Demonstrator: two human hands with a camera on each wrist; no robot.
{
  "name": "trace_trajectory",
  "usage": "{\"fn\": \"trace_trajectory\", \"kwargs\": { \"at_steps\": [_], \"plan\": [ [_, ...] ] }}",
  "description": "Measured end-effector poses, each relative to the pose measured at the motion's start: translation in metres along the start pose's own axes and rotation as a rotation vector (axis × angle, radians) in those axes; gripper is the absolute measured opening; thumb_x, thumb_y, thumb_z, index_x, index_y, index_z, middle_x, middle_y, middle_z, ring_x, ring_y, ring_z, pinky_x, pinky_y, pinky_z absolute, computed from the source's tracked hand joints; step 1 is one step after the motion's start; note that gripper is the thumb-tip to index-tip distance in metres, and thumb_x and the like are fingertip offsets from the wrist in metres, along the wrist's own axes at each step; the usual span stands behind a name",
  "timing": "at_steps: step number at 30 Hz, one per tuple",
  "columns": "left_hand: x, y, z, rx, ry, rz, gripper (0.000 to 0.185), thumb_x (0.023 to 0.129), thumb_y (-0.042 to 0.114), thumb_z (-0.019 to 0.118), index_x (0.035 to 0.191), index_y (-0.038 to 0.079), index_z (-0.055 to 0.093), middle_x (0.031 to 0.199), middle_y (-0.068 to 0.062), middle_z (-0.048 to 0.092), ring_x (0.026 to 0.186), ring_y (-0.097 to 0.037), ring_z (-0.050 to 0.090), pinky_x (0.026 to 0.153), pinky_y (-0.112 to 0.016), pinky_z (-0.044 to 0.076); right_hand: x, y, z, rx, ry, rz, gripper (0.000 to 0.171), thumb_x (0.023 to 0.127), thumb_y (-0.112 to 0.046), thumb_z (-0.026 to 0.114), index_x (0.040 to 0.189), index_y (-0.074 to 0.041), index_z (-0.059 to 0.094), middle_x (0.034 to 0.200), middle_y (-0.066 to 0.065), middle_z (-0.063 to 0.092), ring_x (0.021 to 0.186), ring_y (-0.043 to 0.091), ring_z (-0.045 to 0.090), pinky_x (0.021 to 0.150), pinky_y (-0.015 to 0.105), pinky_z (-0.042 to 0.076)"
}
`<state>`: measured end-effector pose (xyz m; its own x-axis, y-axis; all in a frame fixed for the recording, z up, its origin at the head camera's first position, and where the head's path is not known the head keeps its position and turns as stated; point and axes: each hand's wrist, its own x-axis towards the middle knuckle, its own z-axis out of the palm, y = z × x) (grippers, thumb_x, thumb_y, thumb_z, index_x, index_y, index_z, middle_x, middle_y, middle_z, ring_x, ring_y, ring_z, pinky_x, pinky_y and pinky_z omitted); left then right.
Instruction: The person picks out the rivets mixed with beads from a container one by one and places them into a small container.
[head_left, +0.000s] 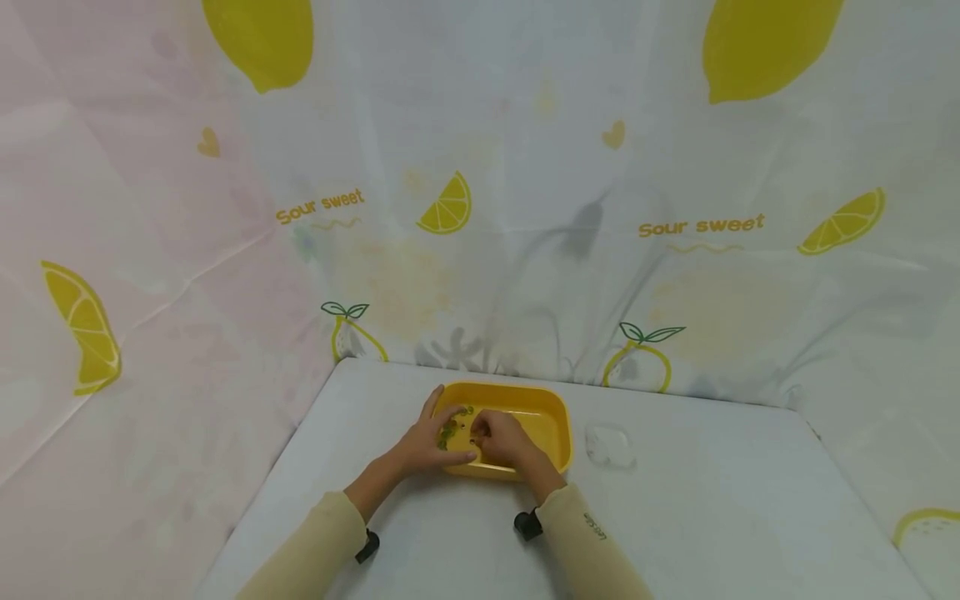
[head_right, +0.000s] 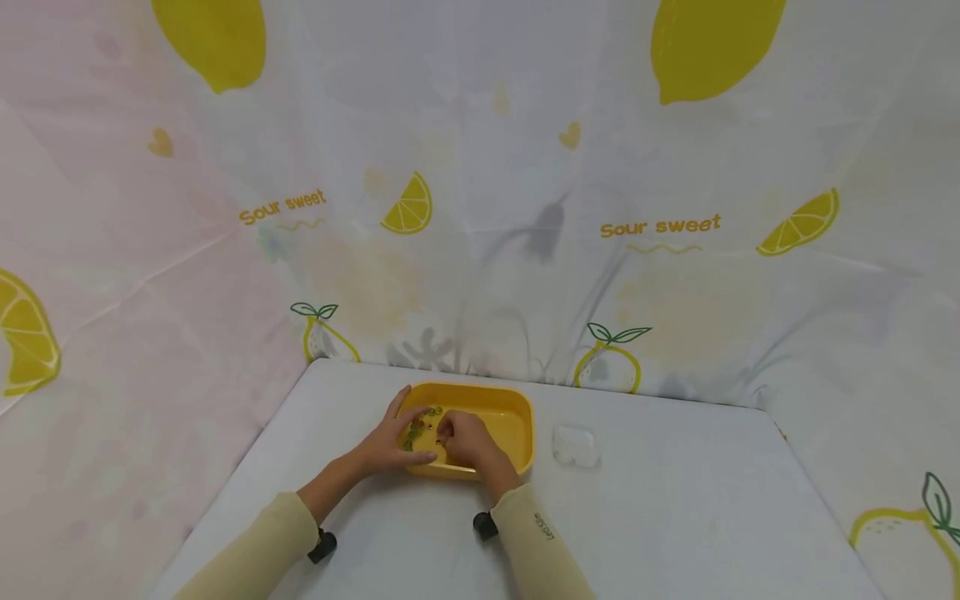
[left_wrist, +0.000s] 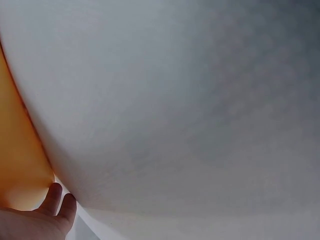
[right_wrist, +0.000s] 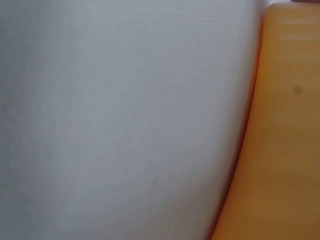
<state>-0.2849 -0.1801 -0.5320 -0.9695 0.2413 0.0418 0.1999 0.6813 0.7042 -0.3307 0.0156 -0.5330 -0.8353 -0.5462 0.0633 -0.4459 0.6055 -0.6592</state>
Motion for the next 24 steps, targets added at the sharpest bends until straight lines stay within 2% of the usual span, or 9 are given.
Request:
{"fn": "trace_trajectory", "kwargs": {
  "at_steps": [7, 13, 17, 24],
  "plan": [
    [-0.003, 0.0013, -0.0004, -0.007, 0.006, 0.006, 0.089, 0.074, 0.057, 0.08, 0.148, 0.019, 0.046, 0.167, -0.011, -0.002, 0.136, -0.041, 0.044, 0.106, -0.064, 0.038, 0.0005, 0.0018, 0.0002, 0.054, 0.03, 0.061, 0.011, 0.088, -0.002, 0.063, 0.096, -0.007, 0.069, 0.085, 0.002, 0.064, 0.075, 0.014, 0.053, 0.07, 0.029, 0.048],
    [-0.0054, 0.0003, 0.0002, -0.011, 0.015, 0.012, 0.089, 0.074, 0.057, 0.08, 0.148, 0.019, 0.046, 0.167, -0.013, -0.001, 0.134, -0.04, 0.047, 0.105, -0.063, 0.04, 0.0015, 0.0037, 0.0032, 0.077, 0.068, 0.053, 0.011, 0.082, 0.0, 0.065, 0.09, -0.004, 0.071, 0.086, 0.006, 0.067, 0.072, 0.014, 0.054, 0.066, 0.027, 0.048],
    [-0.0051, -0.001, 0.0, 0.006, 0.005, 0.003, 0.09, 0.074, 0.059, 0.079, 0.148, 0.02, 0.046, 0.167, -0.01, -0.003, 0.134, -0.038, 0.047, 0.106, -0.062, 0.039, 0.0021, 0.0047, 0.0036, 0.102, 0.051, 0.064, 0.01, 0.083, 0.0, 0.067, 0.091, -0.004, 0.071, 0.086, 0.005, 0.068, 0.074, 0.013, 0.056, 0.068, 0.027, 0.051],
    [-0.0005, -0.0022, -0.0019, -0.005, -0.008, -0.003, 0.092, 0.073, 0.062, 0.078, 0.148, 0.019, 0.045, 0.168, -0.007, -0.004, 0.142, -0.041, 0.036, 0.11, -0.063, 0.035, 0.0029, 0.0053, -0.0002, 0.173, 0.056, 0.059, 0.01, 0.083, 0.0, 0.069, 0.093, -0.002, 0.072, 0.089, 0.009, 0.07, 0.08, 0.017, 0.062, 0.076, 0.032, 0.056]
  ]
}}
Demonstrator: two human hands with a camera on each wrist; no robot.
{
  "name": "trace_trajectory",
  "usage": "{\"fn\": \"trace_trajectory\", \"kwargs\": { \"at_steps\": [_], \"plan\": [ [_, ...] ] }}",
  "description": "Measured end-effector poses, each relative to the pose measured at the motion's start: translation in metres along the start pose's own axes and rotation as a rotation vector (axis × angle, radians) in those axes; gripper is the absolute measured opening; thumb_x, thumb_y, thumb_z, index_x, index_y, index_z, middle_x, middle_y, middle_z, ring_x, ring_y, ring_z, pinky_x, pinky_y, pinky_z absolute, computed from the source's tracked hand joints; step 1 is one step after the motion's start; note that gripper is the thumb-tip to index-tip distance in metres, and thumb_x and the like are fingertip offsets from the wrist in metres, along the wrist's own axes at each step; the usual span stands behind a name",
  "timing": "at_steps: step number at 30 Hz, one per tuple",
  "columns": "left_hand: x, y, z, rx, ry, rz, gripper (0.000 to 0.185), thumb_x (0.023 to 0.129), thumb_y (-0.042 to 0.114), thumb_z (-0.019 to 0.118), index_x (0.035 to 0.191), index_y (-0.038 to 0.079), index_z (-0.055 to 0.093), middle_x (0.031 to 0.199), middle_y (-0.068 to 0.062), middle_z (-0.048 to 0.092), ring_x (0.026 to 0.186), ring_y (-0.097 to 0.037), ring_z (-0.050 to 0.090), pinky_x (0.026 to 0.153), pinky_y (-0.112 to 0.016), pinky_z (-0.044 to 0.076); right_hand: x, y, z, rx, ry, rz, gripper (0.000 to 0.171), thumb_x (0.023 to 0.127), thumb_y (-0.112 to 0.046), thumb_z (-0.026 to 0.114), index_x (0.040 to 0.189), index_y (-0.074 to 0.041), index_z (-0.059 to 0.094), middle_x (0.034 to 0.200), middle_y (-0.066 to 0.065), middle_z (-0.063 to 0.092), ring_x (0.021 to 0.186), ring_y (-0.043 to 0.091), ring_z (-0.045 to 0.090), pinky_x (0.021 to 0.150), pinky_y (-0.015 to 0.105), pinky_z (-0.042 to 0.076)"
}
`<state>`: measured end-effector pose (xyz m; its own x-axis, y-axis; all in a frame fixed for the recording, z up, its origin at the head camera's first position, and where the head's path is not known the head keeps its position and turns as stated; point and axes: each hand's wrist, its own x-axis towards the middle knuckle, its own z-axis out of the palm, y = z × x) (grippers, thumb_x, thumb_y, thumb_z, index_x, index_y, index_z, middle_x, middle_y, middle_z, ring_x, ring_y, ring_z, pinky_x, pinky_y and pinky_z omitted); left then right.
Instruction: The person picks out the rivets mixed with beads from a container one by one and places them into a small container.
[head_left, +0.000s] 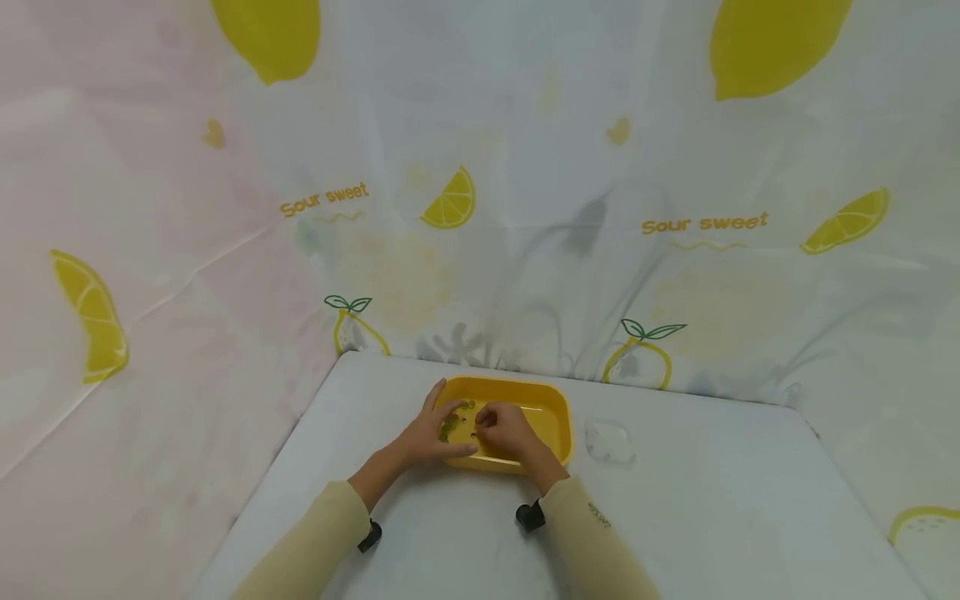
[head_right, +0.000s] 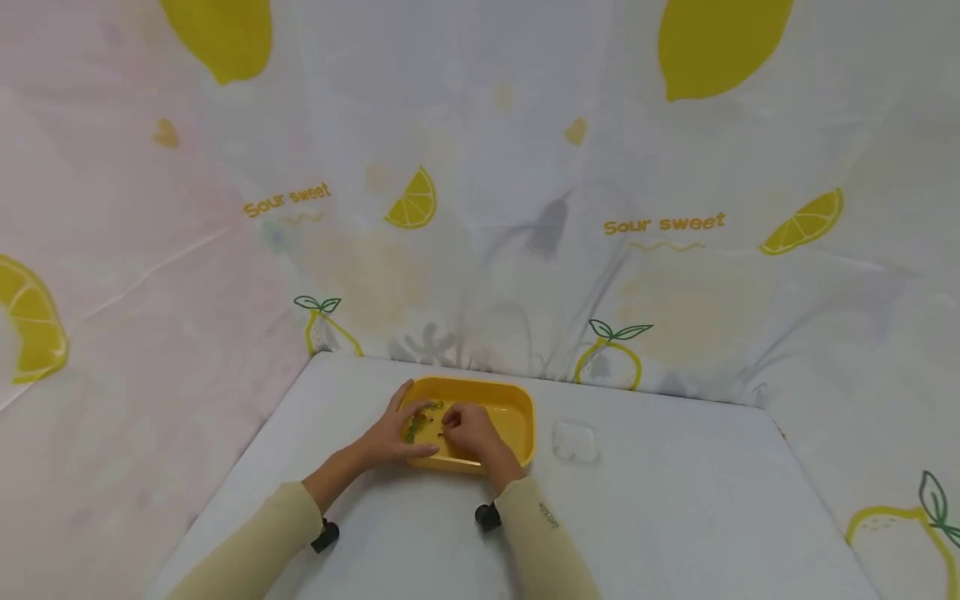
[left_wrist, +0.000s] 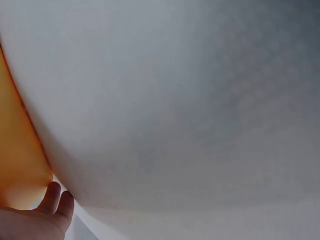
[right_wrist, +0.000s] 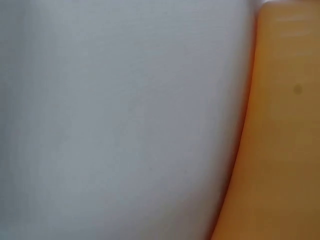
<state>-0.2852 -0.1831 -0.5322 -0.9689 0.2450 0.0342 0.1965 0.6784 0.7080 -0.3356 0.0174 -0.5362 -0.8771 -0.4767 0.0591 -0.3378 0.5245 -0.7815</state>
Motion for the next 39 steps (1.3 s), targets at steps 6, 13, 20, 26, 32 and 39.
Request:
{"fn": "trace_trajectory", "kwargs": {
  "at_steps": [6, 13, 20, 26, 32, 39],
  "plan": [
    [-0.003, -0.003, 0.0, 0.005, -0.012, -0.015, 0.09, 0.073, 0.061, 0.079, 0.147, 0.021, 0.046, 0.167, -0.007, -0.003, 0.143, -0.042, 0.033, 0.11, -0.062, 0.035, -0.004, -0.007, -0.003, -0.107, -0.08, -0.042, 0.012, 0.086, 0.003, 0.067, 0.096, 0.0, 0.072, 0.093, 0.009, 0.071, 0.084, 0.018, 0.063, 0.08, 0.034, 0.056],
    [-0.004, -0.004, 0.0, 0.021, -0.019, 0.002, 0.09, 0.074, 0.061, 0.078, 0.147, 0.02, 0.046, 0.168, -0.007, -0.004, 0.142, -0.042, 0.035, 0.109, -0.062, 0.036, -0.007, -0.022, -0.025, -0.364, -0.112, -0.129, 0.018, 0.086, 0.007, 0.064, 0.101, 0.0, 0.073, 0.099, 0.01, 0.073, 0.093, 0.024, 0.067, 0.084, 0.039, 0.056],
    [0.004, -0.002, -0.004, 0.037, 0.004, -0.02, 0.089, 0.072, 0.062, 0.078, 0.146, 0.023, 0.047, 0.168, -0.006, -0.004, 0.141, -0.042, 0.037, 0.109, -0.062, 0.037, -0.01, -0.041, -0.073, -0.257, -0.046, -0.095, 0.014, 0.089, 0.005, 0.065, 0.101, 0.004, 0.072, 0.098, 0.013, 0.072, 0.091, 0.025, 0.07, 0.077, 0.035, 0.058],
    [0.007, -0.002, -0.003, 0.033, 0.01, -0.02, 0.091, 0.072, 0.063, 0.078, 0.147, 0.021, 0.047, 0.167, -0.008, -0.003, 0.142, -0.043, 0.034, 0.109, -0.062, 0.036, -0.012, -0.042, -0.115, -0.247, -0.028, -0.01, 0.021, 0.088, 0.01, 0.06, 0.102, 0.001, 0.073, 0.095, 0.009, 0.074, 0.087, 0.02, 0.07, 0.075, 0.031, 0.059],
    [0.002, -0.002, 0.001, -0.009, 0.011, -0.006, 0.088, 0.073, 0.058, 0.08, 0.146, 0.019, 0.048, 0.167, -0.012, -0.002, 0.142, -0.046, 0.032, 0.109, -0.064, 0.035, -0.018, -0.035, -0.145, -0.225, -0.002, 0.045, 0.019, 0.088, 0.008, 0.062, 0.103, 0.002, 0.072, 0.095, 0.012, 0.073, 0.086, 0.023, 0.072, 0.075, 0.031, 0.06],
    [0.003, 0.0, 0.003, -0.004, -0.003, -0.001, 0.087, 0.073, 0.059, 0.079, 0.145, 0.022, 0.047, 0.167, -0.008, -0.004, 0.141, -0.043, 0.036, 0.109, -0.061, 0.036, -0.035, -0.031, -0.174, -0.105, 0.009, 0.06, 0.019, 0.09, 0.003, 0.064, 0.107, 0.01, 0.068, 0.102, 0.023, 0.072, 0.09, 0.033, 0.072, 0.075, 0.034, 0.06]
  ]
}}
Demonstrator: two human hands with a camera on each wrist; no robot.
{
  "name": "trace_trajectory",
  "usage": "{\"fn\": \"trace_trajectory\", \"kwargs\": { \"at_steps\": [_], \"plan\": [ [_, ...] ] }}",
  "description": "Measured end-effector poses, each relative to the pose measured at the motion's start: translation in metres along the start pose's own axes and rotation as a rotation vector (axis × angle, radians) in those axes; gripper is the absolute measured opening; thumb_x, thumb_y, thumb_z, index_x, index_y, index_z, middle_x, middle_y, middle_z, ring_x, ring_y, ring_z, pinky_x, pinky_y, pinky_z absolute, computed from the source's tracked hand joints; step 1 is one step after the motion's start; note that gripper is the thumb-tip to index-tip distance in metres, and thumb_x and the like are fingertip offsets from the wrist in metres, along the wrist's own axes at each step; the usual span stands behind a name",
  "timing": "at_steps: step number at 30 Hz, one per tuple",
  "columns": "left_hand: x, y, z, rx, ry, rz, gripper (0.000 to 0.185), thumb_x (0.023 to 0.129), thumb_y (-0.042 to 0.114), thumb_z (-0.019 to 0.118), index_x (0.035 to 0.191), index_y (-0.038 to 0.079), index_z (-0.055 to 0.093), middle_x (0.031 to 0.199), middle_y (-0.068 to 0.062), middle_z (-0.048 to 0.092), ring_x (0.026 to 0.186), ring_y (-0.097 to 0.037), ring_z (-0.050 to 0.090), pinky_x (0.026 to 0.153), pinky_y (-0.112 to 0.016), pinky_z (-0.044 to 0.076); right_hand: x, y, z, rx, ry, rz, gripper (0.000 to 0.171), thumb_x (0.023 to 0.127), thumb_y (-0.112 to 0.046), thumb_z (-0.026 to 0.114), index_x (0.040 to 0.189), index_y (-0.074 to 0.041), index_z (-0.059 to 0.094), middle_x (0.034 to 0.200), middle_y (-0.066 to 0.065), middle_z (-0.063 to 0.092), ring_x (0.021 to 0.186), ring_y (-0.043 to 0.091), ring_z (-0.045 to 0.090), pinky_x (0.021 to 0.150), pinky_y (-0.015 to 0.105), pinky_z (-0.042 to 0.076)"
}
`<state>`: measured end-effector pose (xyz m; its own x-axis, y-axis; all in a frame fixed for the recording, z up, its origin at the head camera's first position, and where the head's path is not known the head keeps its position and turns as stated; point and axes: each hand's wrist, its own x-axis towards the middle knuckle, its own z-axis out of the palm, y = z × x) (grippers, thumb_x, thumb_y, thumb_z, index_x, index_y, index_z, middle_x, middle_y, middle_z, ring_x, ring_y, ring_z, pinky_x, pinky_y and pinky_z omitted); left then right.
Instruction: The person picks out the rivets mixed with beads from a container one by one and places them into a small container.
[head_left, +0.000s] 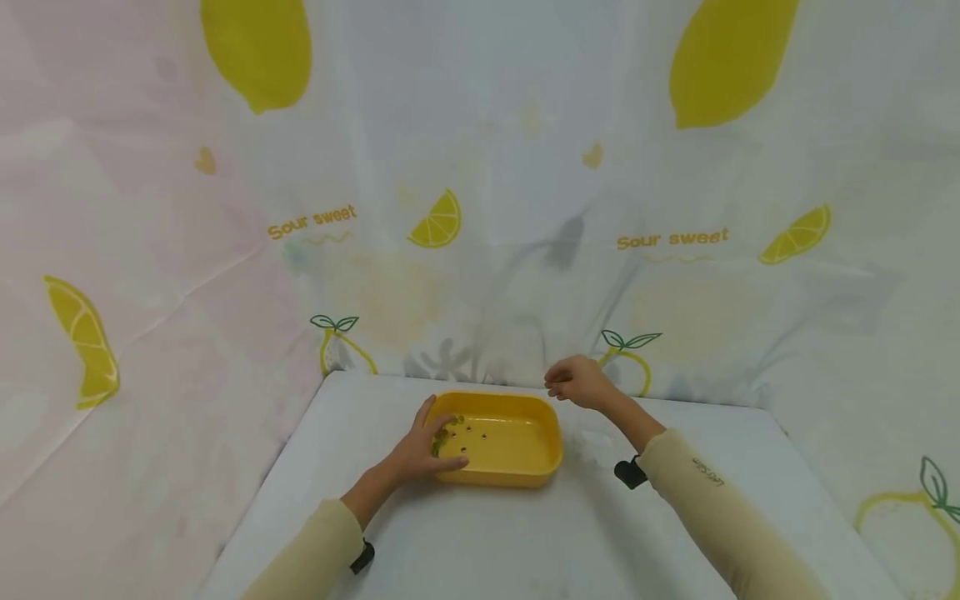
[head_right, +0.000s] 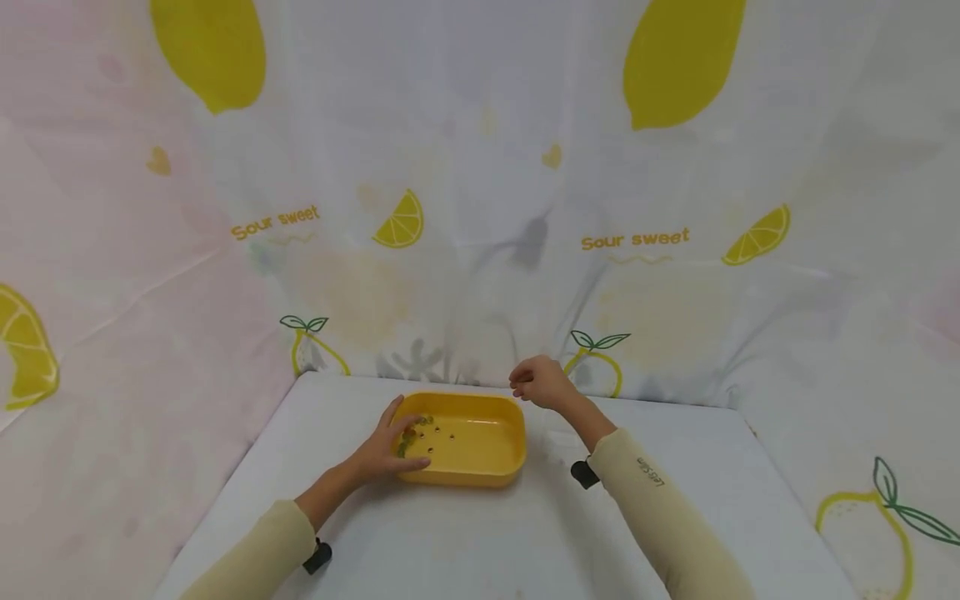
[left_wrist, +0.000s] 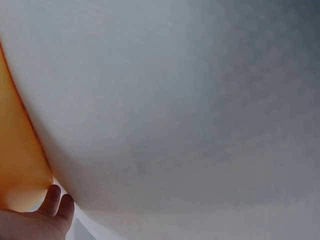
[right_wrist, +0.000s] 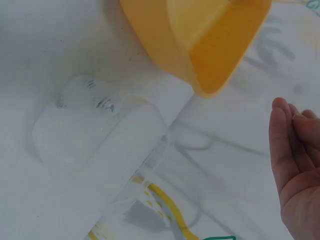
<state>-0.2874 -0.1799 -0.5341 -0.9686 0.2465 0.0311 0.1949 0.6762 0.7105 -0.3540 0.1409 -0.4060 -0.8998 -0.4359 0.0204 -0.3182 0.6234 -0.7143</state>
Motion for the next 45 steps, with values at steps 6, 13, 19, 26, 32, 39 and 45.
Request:
{"fn": "trace_trajectory", "kwargs": {
  "at_steps": [6, 13, 19, 26, 32, 39, 45],
  "plan": [
    [0.0, 0.003, -0.007, -0.008, 0.007, 0.011, 0.087, 0.074, 0.056, 0.08, 0.146, 0.019, 0.047, 0.167, -0.01, -0.003, 0.141, -0.045, 0.035, 0.109, -0.063, 0.036, -0.01, 0.006, -0.018, -0.044, 0.029, -0.032, 0.02, 0.09, 0.003, 0.064, 0.108, 0.009, 0.069, 0.104, 0.023, 0.072, 0.09, 0.029, 0.072, 0.077, 0.036, 0.06],
    [0.003, -0.007, -0.002, -0.017, 0.005, 0.052, 0.086, 0.073, 0.056, 0.08, 0.144, 0.018, 0.048, 0.167, -0.014, -0.002, 0.141, -0.049, 0.032, 0.107, -0.065, 0.036, -0.021, 0.032, -0.03, -0.081, 0.072, -0.03, 0.018, 0.09, -0.003, 0.066, 0.105, 0.006, 0.071, 0.102, 0.021, 0.073, 0.088, 0.027, 0.072, 0.076, 0.035, 0.06],
    [-0.002, -0.004, 0.0, -0.015, 0.008, 0.04, 0.087, 0.073, 0.058, 0.079, 0.144, 0.018, 0.049, 0.167, -0.014, -0.001, 0.139, -0.048, 0.036, 0.106, -0.065, 0.037, -0.036, 0.049, -0.037, 0.103, 0.099, 0.011, 0.022, 0.09, -0.001, 0.067, 0.108, 0.012, 0.068, 0.105, 0.028, 0.07, 0.091, 0.03, 0.072, 0.078, 0.034, 0.06],
    [-0.002, -0.004, -0.003, 0.01, 0.005, 0.01, 0.088, 0.072, 0.061, 0.079, 0.144, 0.021, 0.049, 0.167, -0.009, -0.002, 0.135, -0.043, 0.043, 0.106, -0.062, 0.039, -0.052, 0.061, -0.039, 0.211, 0.103, 0.108, 0.031, 0.09, -0.001, 0.068, 0.114, 0.016, 0.063, 0.11, 0.031, 0.068, 0.094, 0.027, 0.072, 0.078, 0.031, 0.06],
    [-0.002, -0.005, 0.0, -0.014, -0.004, 0.007, 0.087, 0.073, 0.059, 0.079, 0.145, 0.021, 0.048, 0.167, -0.01, -0.003, 0.136, -0.044, 0.042, 0.106, -0.062, 0.039, -0.064, 0.076, -0.037, 0.239, 0.111, 0.149, 0.033, 0.088, 0.0, 0.069, 0.114, 0.018, 0.06, 0.109, 0.031, 0.067, 0.091, 0.023, 0.072, 0.077, 0.031, 0.06],
    [-0.003, -0.002, 0.002, 0.006, 0.005, -0.002, 0.088, 0.072, 0.062, 0.079, 0.145, 0.02, 0.049, 0.167, -0.01, -0.001, 0.137, -0.043, 0.041, 0.106, -0.063, 0.038, -0.072, 0.088, -0.031, 0.266, 0.112, 0.178, 0.036, 0.087, 0.001, 0.07, 0.116, 0.02, 0.057, 0.106, 0.029, 0.068, 0.09, 0.023, 0.072, 0.076, 0.031, 0.06],
    [-0.002, -0.002, 0.001, 0.012, 0.009, 0.005, 0.088, 0.072, 0.062, 0.078, 0.144, 0.02, 0.049, 0.167, -0.009, -0.001, 0.138, -0.043, 0.04, 0.107, -0.063, 0.038, -0.073, 0.098, -0.018, 0.297, 0.111, 0.198, 0.035, 0.086, 0.002, 0.071, 0.114, 0.02, 0.058, 0.102, 0.026, 0.069, 0.085, 0.017, 0.071, 0.074, 0.03, 0.06]
  ]
}}
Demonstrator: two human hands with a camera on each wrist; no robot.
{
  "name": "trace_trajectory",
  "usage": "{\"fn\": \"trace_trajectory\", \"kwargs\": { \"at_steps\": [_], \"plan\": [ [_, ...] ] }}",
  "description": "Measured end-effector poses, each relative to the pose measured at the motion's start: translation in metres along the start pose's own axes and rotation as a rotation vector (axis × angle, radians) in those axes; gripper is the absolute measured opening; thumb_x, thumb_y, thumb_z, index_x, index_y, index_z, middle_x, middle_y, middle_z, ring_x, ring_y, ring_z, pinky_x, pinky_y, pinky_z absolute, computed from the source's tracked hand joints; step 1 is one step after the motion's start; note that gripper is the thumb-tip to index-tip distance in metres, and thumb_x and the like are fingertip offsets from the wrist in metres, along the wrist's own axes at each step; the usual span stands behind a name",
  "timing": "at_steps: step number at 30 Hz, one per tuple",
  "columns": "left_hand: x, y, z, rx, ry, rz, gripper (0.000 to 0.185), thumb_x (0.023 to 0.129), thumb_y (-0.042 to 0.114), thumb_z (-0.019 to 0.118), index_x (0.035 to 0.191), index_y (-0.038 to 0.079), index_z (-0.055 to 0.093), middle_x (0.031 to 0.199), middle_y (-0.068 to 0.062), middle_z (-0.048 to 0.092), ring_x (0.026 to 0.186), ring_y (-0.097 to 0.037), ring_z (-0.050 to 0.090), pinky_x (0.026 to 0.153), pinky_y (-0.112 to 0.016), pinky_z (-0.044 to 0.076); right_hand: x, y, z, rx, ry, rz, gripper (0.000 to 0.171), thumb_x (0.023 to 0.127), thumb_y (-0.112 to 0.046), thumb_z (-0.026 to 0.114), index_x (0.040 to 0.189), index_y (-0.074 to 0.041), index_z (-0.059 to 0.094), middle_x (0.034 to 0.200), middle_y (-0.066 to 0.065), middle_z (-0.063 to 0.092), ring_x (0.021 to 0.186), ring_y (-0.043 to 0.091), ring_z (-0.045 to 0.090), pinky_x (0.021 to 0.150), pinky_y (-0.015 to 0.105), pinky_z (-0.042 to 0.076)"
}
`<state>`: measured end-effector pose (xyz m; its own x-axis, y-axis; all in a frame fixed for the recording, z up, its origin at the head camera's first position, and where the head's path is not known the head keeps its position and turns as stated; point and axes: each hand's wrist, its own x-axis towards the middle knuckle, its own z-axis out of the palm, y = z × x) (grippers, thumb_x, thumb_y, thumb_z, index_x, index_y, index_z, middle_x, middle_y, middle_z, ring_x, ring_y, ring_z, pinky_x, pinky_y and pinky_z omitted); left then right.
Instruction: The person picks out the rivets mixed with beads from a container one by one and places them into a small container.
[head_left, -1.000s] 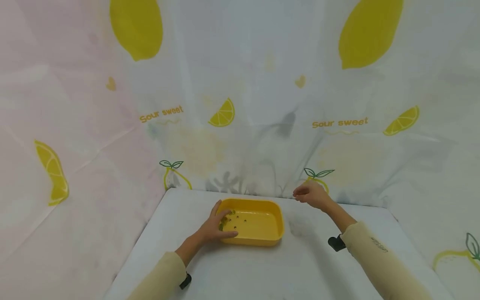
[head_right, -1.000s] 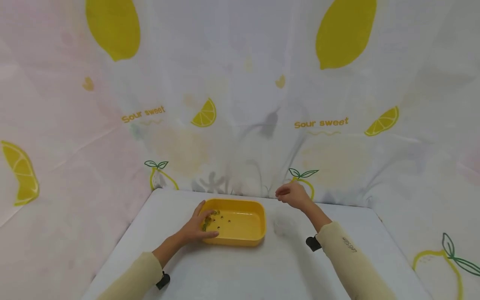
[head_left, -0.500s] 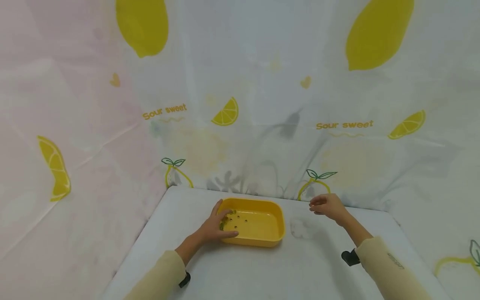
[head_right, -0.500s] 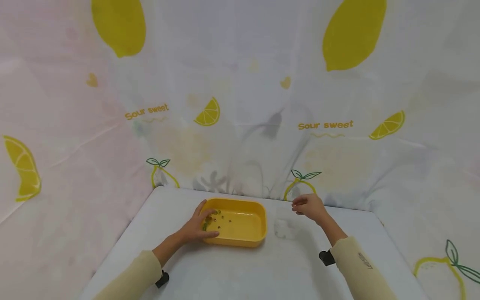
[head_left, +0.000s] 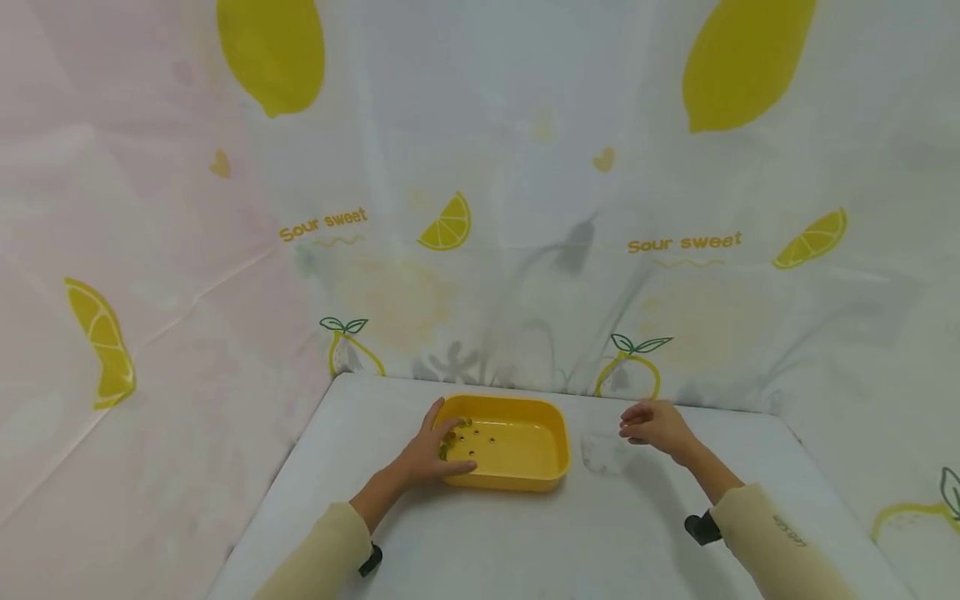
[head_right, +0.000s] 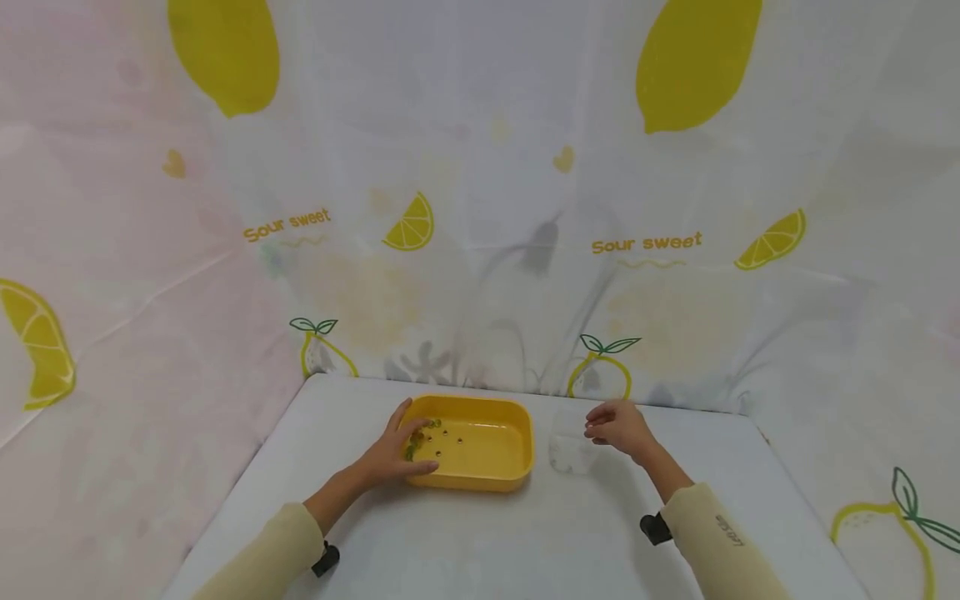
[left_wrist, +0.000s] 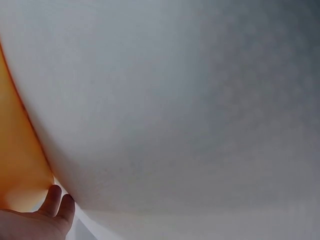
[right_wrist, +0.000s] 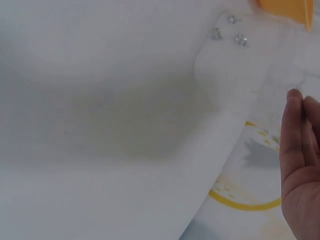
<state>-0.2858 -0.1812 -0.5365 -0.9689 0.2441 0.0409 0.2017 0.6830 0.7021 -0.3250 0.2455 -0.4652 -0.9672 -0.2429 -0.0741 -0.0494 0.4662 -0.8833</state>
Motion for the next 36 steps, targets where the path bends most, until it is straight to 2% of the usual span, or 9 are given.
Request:
{"fn": "trace_trajectory", "kwargs": {
  "at_steps": [5, 11, 19, 27, 30, 32, 36],
  "plan": [
    [-0.002, -0.001, 0.001, -0.007, -0.01, 0.008, 0.088, 0.072, 0.061, 0.079, 0.144, 0.019, 0.049, 0.167, -0.012, -0.001, 0.136, -0.045, 0.042, 0.105, -0.064, 0.039, -0.002, 0.007, 0.008, 0.003, -0.003, 0.02, 0.033, 0.086, 0.004, 0.07, 0.113, 0.02, 0.059, 0.1, 0.027, 0.07, 0.083, 0.015, 0.07, 0.073, 0.029, 0.06],
    [-0.003, -0.002, 0.0, 0.017, -0.001, 0.005, 0.088, 0.072, 0.062, 0.078, 0.144, 0.021, 0.049, 0.167, -0.01, 0.0, 0.133, -0.043, 0.045, 0.104, -0.061, 0.041, -0.001, 0.007, 0.01, -0.015, -0.011, -0.006, 0.031, 0.088, 0.003, 0.068, 0.113, 0.02, 0.06, 0.104, 0.03, 0.069, 0.085, 0.02, 0.071, 0.072, 0.03, 0.06],
    [0.0, 0.003, -0.002, 0.008, 0.001, -0.009, 0.087, 0.073, 0.062, 0.078, 0.144, 0.021, 0.049, 0.168, -0.009, -0.001, 0.137, -0.043, 0.041, 0.106, -0.062, 0.039, 0.003, 0.006, 0.008, -0.066, -0.024, -0.017, 0.026, 0.09, -0.002, 0.067, 0.108, 0.016, 0.064, 0.105, 0.031, 0.07, 0.085, 0.022, 0.072, 0.071, 0.028, 0.058],
    [0.0, 0.004, -0.004, -0.002, 0.005, -0.013, 0.088, 0.071, 0.064, 0.078, 0.144, 0.022, 0.05, 0.168, -0.007, -0.001, 0.139, -0.042, 0.039, 0.108, -0.062, 0.038, 0.004, 0.001, 0.006, -0.099, -0.038, -0.041, 0.029, 0.091, -0.003, 0.067, 0.113, 0.015, 0.063, 0.108, 0.029, 0.07, 0.086, 0.021, 0.07, 0.072, 0.029, 0.058],
    [-0.001, 0.005, -0.003, -0.024, 0.002, -0.009, 0.088, 0.071, 0.061, 0.079, 0.144, 0.02, 0.05, 0.168, -0.008, -0.001, 0.14, -0.044, 0.037, 0.108, -0.063, 0.036, 0.002, -0.003, 0.006, -0.117, -0.006, -0.067, 0.036, 0.093, -0.009, 0.067, 0.121, 0.013, 0.06, 0.113, 0.029, 0.068, 0.089, 0.024, 0.07, 0.071, 0.031, 0.058],
    [-0.001, 0.005, -0.003, -0.031, -0.002, -0.006, 0.088, 0.072, 0.06, 0.08, 0.143, 0.019, 0.05, 0.167, -0.01, -0.001, 0.14, -0.045, 0.036, 0.108, -0.064, 0.036, 0.001, -0.004, 0.006, -0.156, 0.045, -0.086, 0.046, 0.094, -0.017, 0.067, 0.13, 0.008, 0.055, 0.121, 0.03, 0.064, 0.095, 0.029, 0.07, 0.072, 0.033, 0.058],
    [-0.001, 0.004, -0.004, -0.006, -0.009, -0.002, 0.088, 0.072, 0.062, 0.078, 0.144, 0.019, 0.05, 0.167, -0.009, -0.002, 0.14, -0.044, 0.037, 0.108, -0.063, 0.037, -0.001, -0.005, 0.001, -0.333, 0.152, -0.157, 0.068, 0.097, -0.037, 0.062, 0.148, -0.001, 0.037, 0.142, 0.032, 0.046, 0.112, 0.043, 0.061, 0.083, 0.049, 0.056]
  ]
}}
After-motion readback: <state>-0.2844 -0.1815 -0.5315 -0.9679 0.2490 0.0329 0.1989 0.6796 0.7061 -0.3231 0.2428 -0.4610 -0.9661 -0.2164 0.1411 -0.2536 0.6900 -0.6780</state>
